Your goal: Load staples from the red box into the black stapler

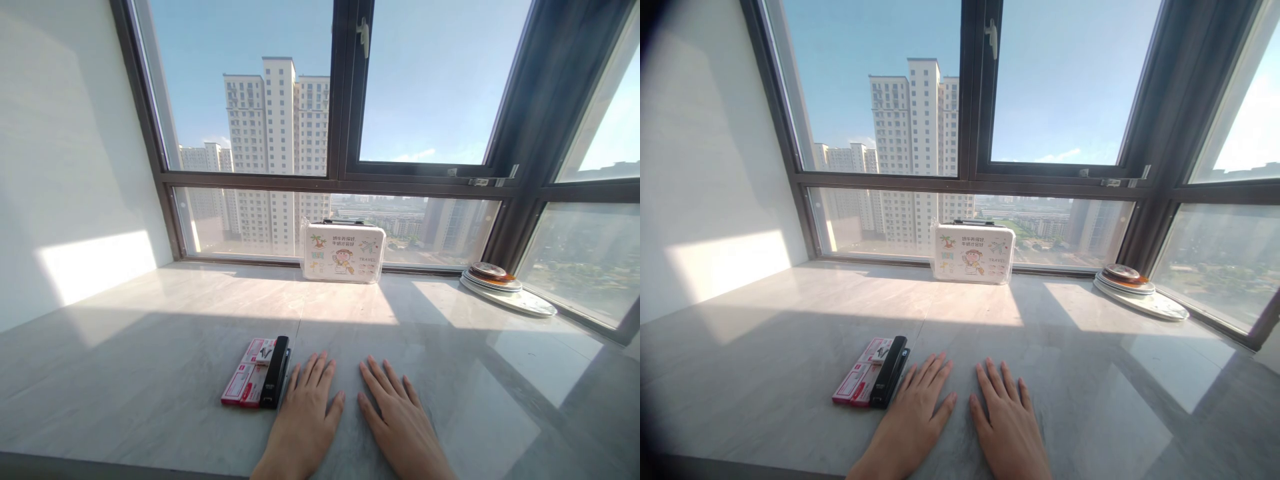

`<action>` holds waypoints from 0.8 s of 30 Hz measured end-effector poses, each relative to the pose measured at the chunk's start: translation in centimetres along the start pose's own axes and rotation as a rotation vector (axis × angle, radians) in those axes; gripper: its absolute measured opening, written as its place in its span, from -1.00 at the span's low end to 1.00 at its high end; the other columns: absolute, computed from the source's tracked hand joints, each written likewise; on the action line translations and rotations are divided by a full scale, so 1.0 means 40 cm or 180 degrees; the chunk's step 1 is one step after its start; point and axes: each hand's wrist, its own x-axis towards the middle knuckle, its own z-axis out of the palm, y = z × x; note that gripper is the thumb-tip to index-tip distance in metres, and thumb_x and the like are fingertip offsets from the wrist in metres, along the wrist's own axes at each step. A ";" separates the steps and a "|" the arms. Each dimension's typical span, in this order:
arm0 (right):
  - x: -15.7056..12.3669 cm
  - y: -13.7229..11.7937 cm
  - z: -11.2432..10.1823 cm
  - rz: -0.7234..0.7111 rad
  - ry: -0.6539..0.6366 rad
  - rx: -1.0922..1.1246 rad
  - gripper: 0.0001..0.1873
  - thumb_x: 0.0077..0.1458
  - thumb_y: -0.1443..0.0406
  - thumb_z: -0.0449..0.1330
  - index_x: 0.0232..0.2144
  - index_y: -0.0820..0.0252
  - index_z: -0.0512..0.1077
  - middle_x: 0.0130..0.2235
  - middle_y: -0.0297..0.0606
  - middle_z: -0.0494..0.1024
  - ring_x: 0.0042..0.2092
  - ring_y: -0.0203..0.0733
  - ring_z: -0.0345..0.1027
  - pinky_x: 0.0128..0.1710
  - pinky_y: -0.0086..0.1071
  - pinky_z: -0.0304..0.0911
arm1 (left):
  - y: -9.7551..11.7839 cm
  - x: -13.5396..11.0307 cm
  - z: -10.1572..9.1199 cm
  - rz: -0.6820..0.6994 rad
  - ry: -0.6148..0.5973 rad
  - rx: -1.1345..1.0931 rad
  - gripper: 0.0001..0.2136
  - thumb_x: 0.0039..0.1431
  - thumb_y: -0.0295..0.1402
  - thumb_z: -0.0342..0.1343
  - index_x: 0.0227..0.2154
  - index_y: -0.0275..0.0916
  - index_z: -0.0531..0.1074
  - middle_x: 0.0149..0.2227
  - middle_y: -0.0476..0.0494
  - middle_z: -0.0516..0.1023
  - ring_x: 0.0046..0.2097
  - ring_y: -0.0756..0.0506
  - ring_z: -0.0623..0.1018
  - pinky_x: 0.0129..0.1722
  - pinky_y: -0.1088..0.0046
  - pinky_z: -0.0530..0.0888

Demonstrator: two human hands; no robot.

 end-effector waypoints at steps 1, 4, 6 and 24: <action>-0.001 0.000 0.000 0.0000 -0.0004 0.0002 -0.38 0.36 -0.01 -0.16 0.40 -0.11 0.03 0.42 -0.51 -0.07 0.45 0.02 -0.30 0.40 0.09 -0.23 | 0.001 0.000 -0.002 -0.0004 -0.0007 0.0001 -0.46 0.41 -0.05 -0.25 0.36 -0.07 0.14 0.42 -0.05 0.05 0.44 -0.20 0.03 0.41 -0.03 0.02; -0.002 -0.001 -0.001 0.0009 -0.0008 -0.0013 -0.38 0.36 -0.01 -0.17 0.40 -0.11 0.03 0.42 -0.51 -0.07 0.45 0.01 -0.30 0.40 0.09 -0.22 | 0.002 -0.001 -0.007 -0.0007 -0.0025 0.0004 -0.46 0.41 -0.06 -0.24 0.36 -0.08 0.14 0.42 -0.05 0.05 0.44 -0.20 0.03 0.41 -0.03 0.02; -0.001 -0.002 0.000 0.0008 0.0004 -0.0022 -0.38 0.36 -0.01 -0.17 0.40 -0.10 0.03 0.42 -0.52 -0.07 0.45 0.01 -0.29 0.40 0.09 -0.21 | 0.002 -0.002 -0.009 -0.0002 -0.0031 -0.0001 -0.46 0.41 -0.06 -0.24 0.36 -0.08 0.14 0.42 -0.05 0.05 0.44 -0.20 0.03 0.41 -0.03 0.02; 0.027 -0.033 -0.003 0.0272 0.0206 0.0638 -0.43 0.30 0.11 -0.01 0.29 0.08 0.29 0.34 -0.21 0.25 0.39 0.15 -0.04 0.36 0.18 -0.18 | -0.016 -0.010 0.023 0.0300 0.0249 0.0352 -0.48 0.44 -0.11 -0.24 0.38 -0.13 0.09 0.43 -0.15 0.04 0.43 -0.26 0.06 0.36 -0.09 0.12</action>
